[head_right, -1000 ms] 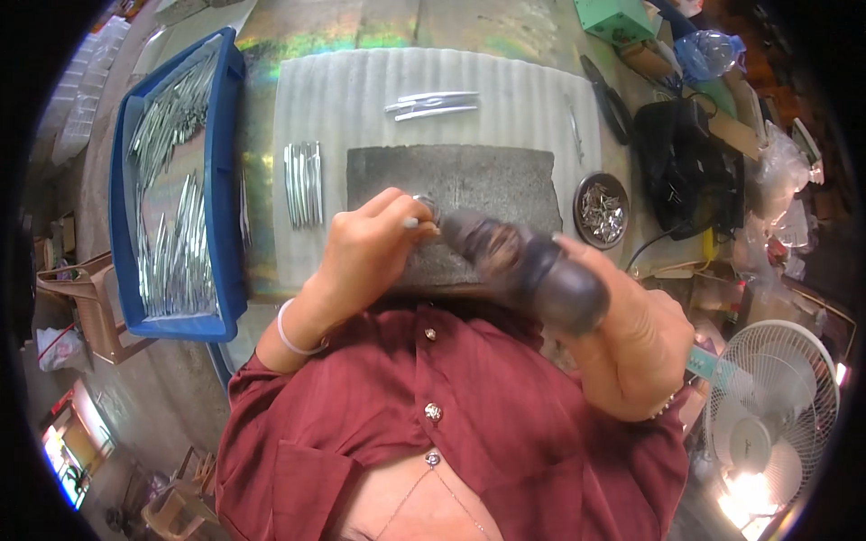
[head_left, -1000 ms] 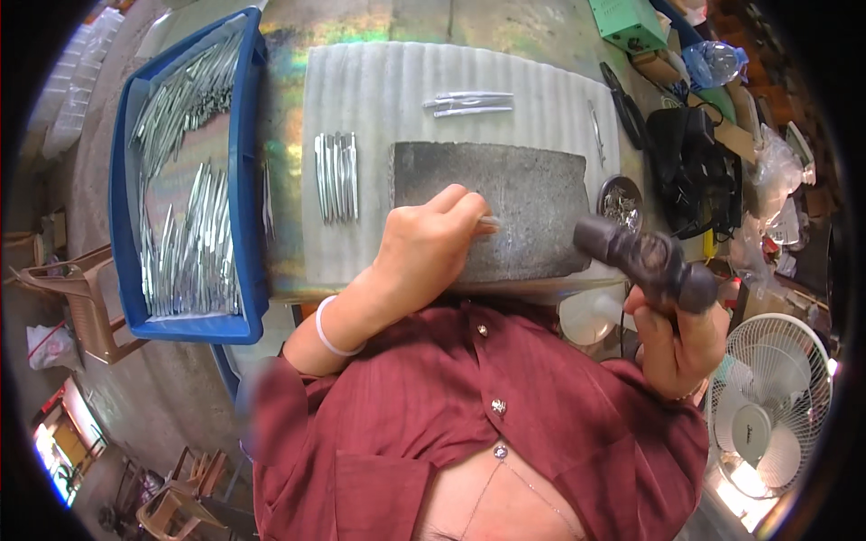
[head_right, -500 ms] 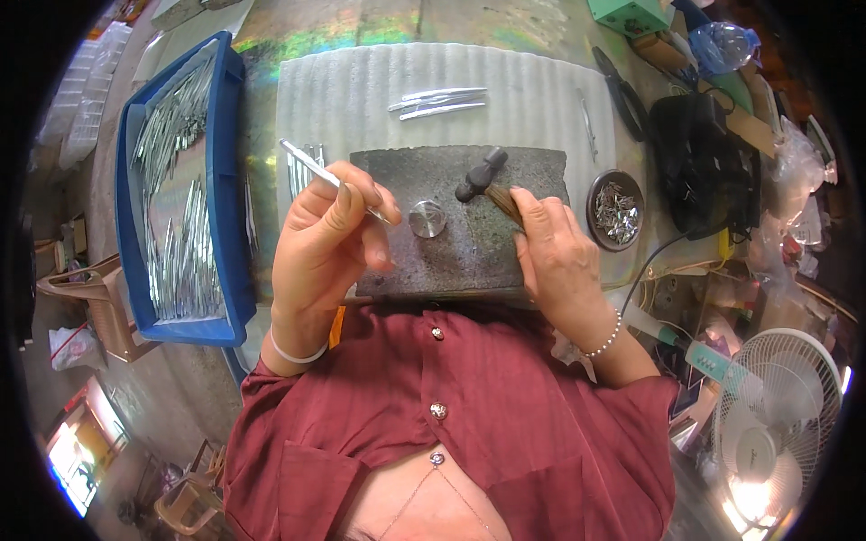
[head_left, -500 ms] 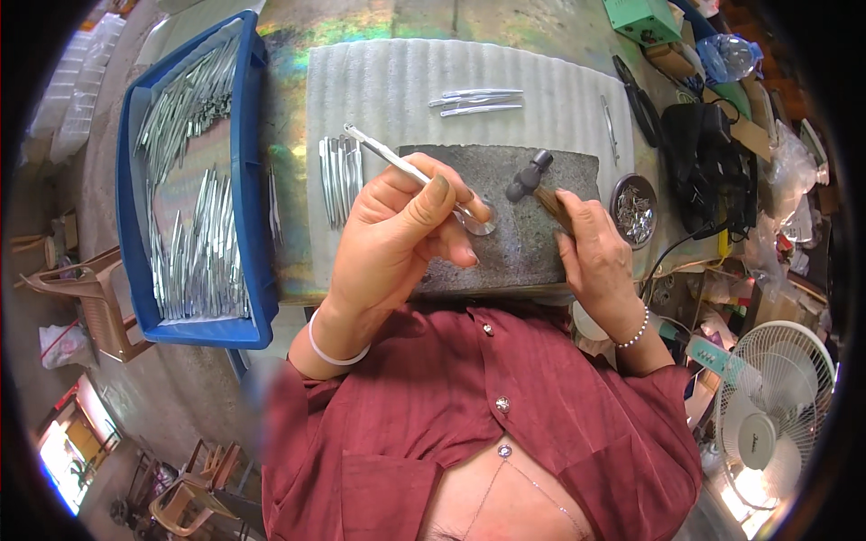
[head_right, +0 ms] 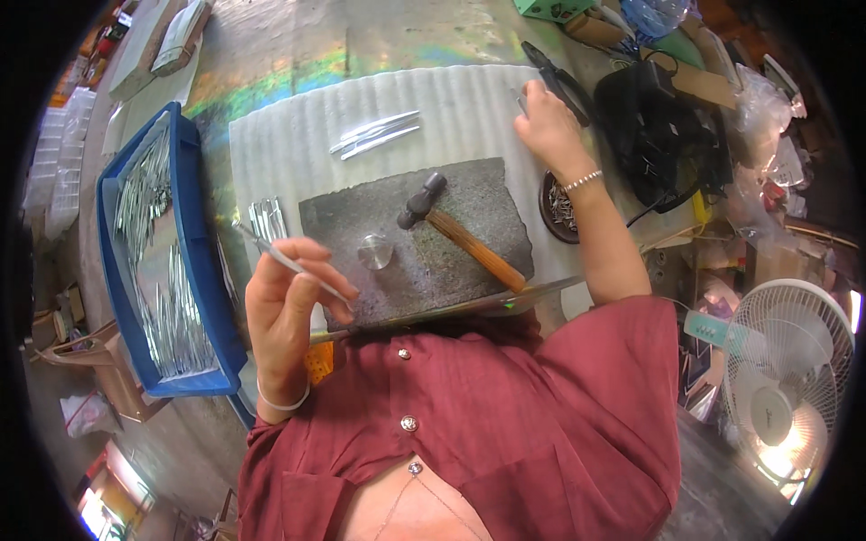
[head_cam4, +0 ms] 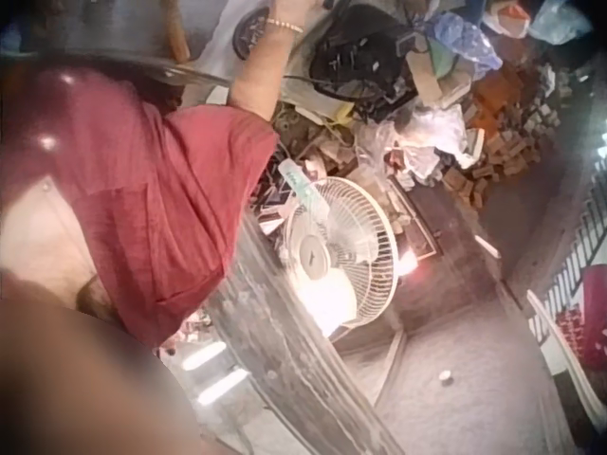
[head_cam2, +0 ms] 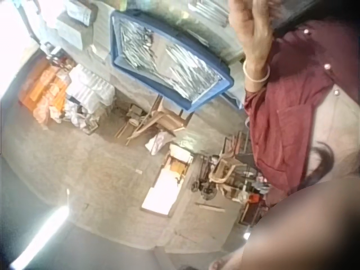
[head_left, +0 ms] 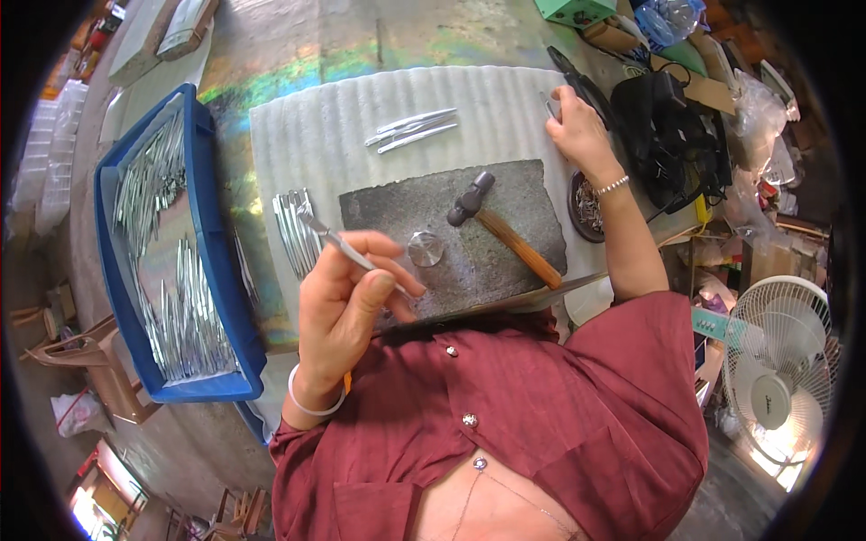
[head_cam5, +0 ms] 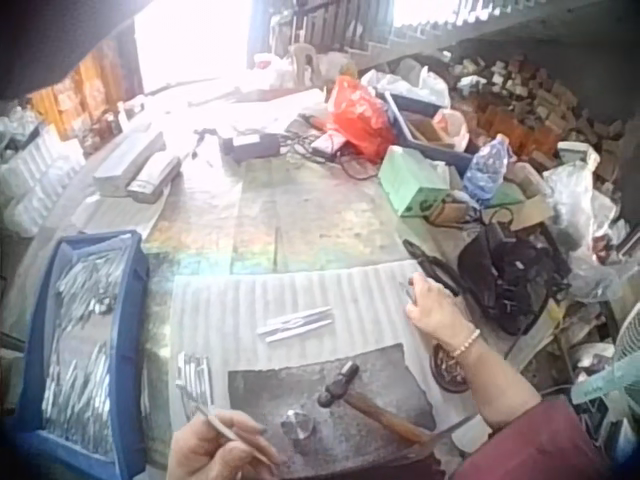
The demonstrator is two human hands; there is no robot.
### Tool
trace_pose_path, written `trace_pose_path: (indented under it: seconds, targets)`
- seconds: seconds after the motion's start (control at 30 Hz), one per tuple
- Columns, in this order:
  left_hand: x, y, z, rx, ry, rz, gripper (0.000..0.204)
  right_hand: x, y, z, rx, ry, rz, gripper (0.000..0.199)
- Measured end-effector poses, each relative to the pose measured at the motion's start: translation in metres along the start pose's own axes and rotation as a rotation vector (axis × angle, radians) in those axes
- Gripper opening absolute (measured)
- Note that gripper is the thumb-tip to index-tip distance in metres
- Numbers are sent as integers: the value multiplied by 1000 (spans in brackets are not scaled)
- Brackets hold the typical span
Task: Manually stamping or marking small metal strips using a hammer and a punch tool on a metal block.
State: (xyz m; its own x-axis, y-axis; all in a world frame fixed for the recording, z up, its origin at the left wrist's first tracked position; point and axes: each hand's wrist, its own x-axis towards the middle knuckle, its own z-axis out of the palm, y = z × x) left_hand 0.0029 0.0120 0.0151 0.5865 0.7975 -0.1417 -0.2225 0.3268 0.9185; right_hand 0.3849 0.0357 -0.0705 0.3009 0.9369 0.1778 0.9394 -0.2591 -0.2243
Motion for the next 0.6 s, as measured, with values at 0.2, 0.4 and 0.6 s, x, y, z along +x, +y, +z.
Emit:
trace_pose_path:
  seconds: [0.2,0.4,0.6]
  targets:
    - [0,5,-5,348,-35,134,18,-2,-16,-40,165,-148,61,29]
    - [1,5,12,223,30,-75,17,-77,-105,-123,944,-427,-27,14]
    - [14,-19,7,446,-119,312,22,-113,-166,-110,1270,-468,-71,12]
